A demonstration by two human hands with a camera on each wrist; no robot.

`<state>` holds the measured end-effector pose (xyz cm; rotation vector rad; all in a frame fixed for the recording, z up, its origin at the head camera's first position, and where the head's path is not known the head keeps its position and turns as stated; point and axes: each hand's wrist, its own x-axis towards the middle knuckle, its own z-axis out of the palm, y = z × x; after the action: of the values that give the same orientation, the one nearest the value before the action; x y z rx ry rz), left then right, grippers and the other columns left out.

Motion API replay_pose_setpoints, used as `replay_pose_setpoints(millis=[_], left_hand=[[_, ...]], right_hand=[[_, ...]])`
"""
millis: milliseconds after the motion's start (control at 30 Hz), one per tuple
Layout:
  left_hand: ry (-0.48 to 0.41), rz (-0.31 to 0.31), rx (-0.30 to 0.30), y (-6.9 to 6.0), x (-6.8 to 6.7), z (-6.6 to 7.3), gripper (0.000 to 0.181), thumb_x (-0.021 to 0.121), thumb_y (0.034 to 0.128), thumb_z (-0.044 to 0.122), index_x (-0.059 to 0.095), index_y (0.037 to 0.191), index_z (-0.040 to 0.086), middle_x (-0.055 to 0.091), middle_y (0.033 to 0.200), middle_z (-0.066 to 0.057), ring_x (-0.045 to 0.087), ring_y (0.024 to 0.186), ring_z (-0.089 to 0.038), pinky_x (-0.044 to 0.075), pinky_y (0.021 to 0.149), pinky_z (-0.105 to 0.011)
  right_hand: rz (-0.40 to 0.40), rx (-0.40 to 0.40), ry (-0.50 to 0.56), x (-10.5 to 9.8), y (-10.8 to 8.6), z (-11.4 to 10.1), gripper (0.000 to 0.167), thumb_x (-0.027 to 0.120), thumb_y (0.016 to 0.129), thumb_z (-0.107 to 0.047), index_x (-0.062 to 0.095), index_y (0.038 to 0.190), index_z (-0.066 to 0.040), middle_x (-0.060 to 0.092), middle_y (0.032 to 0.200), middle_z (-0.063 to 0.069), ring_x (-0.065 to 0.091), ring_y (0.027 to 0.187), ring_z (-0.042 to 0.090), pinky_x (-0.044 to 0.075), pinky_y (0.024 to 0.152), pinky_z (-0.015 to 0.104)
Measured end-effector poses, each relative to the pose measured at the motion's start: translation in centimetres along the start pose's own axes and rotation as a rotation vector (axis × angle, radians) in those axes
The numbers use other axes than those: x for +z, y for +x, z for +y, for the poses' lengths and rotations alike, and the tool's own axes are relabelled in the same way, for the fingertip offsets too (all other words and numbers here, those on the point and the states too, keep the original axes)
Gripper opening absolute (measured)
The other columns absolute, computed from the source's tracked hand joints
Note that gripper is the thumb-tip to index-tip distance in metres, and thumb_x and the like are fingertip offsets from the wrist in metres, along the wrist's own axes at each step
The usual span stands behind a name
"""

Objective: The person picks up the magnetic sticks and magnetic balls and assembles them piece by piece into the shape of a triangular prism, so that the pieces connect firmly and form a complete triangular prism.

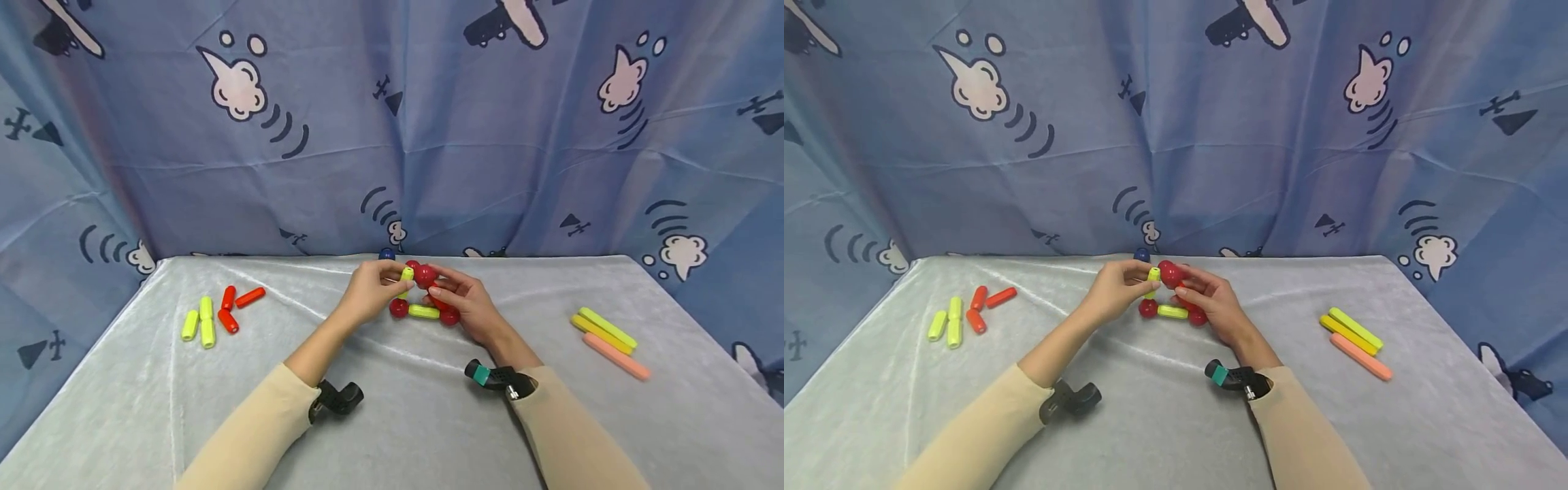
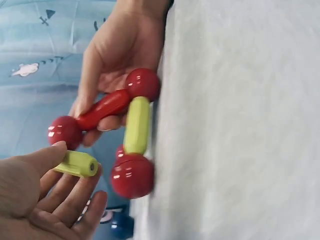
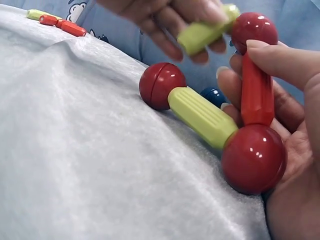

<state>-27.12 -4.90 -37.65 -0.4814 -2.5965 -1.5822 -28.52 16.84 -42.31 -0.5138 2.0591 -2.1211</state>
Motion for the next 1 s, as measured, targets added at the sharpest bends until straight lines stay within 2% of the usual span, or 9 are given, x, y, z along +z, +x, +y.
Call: replay_pose_setpoints(millis=[100,267,367,533,633,733,833,900,1000], left_hand=[[-0.011,-0.007,0.002,0.1,0.9,-0.9,0.029,0.076,0.0909,0.016,0.072,0.116,0.002,0.076,0.111,-0.013,0.073,0.100,-0.026,0.060,0.090,-0.034],[-0.043,-0.019,0.004,0.1,1.5,-2.3,0.033,0.075,0.0915,0.016,0.071,0.121,0.003,0.076,0.110,-0.013,0.074,0.098,-0.024,0.060,0.088,-0.032],[-0.038,-0.032,0.023,0.1,1.6,-2.7,0.033,0.077,0.0901,0.014,0.072,0.121,0.003,0.077,0.111,-0.012,0.074,0.096,-0.025,0.061,0.086,-0.032],[0.003,-0.092,0.061,-0.2,1.7,-2.7,0.033,0.078,0.0887,0.013,0.073,0.119,0.002,0.076,0.114,-0.013,0.075,0.094,-0.025,0.061,0.081,-0.030],[0.014,-0.104,0.061,-0.4,1.7,-2.7,0.032,0.077,0.0894,0.014,0.073,0.119,0.003,0.076,0.114,-0.013,0.075,0.093,-0.024,0.061,0.080,-0.028],[0.032,-0.092,0.020,-0.5,1.5,-2.9,0.034,0.076,0.0904,0.016,0.072,0.121,0.004,0.076,0.112,-0.012,0.074,0.094,-0.023,0.060,0.080,-0.029],[0.070,-0.063,-0.042,-0.5,0.8,-3.0,0.036,0.077,0.0901,0.017,0.071,0.123,0.005,0.076,0.109,-0.012,0.073,0.095,-0.023,0.060,0.081,-0.031],[0.099,-0.053,-0.087,-0.5,0.2,-3.0,0.036,0.077,0.0895,0.018,0.071,0.123,0.005,0.077,0.107,-0.012,0.073,0.096,-0.022,0.060,0.083,-0.033],[0.139,-0.070,-0.126,-0.5,-0.5,-3.0,0.035,0.077,0.0896,0.019,0.072,0.121,0.005,0.077,0.105,-0.012,0.072,0.097,-0.022,0.059,0.083,-0.033]], right_hand=[[0.017,0.001,-0.007,0.0,-0.1,0.1,0.053,0.061,0.099,-0.006,0.045,0.150,-0.002,0.071,0.115,-0.007,0.075,0.090,0.012,0.059,0.089,0.024],[0.031,0.013,-0.026,0.0,-0.1,0.1,0.054,0.062,0.099,-0.008,0.046,0.150,-0.003,0.070,0.121,-0.001,0.074,0.092,0.010,0.059,0.090,0.024],[0.038,0.011,-0.037,0.0,0.0,0.1,0.053,0.063,0.099,-0.009,0.047,0.150,-0.005,0.071,0.118,-0.002,0.074,0.092,0.010,0.059,0.090,0.023],[0.046,-0.005,-0.036,0.1,0.1,0.3,0.053,0.063,0.099,-0.007,0.047,0.150,-0.005,0.071,0.113,-0.009,0.073,0.092,0.009,0.058,0.089,0.021],[0.047,-0.011,-0.054,0.2,0.1,0.4,0.053,0.063,0.098,-0.006,0.048,0.149,-0.006,0.070,0.120,-0.002,0.071,0.096,0.008,0.058,0.089,0.021],[0.049,-0.023,-0.167,0.4,0.0,0.5,0.055,0.067,0.096,-0.008,0.051,0.149,-0.009,0.067,0.129,0.011,0.069,0.104,0.012,0.057,0.091,0.020],[0.033,-0.048,-0.355,0.8,0.0,0.4,0.056,0.072,0.094,-0.013,0.054,0.146,-0.012,0.066,0.132,0.018,0.067,0.110,0.020,0.055,0.093,0.020],[0.027,-0.066,-0.468,1.2,-0.1,0.2,0.054,0.074,0.092,-0.016,0.058,0.143,-0.013,0.068,0.129,0.018,0.068,0.109,0.025,0.055,0.093,0.023],[0.033,-0.086,-0.587,1.7,-0.2,-0.1,0.047,0.074,0.093,-0.020,0.063,0.138,-0.014,0.072,0.120,0.015,0.069,0.096,0.025,0.057,0.084,0.027]])
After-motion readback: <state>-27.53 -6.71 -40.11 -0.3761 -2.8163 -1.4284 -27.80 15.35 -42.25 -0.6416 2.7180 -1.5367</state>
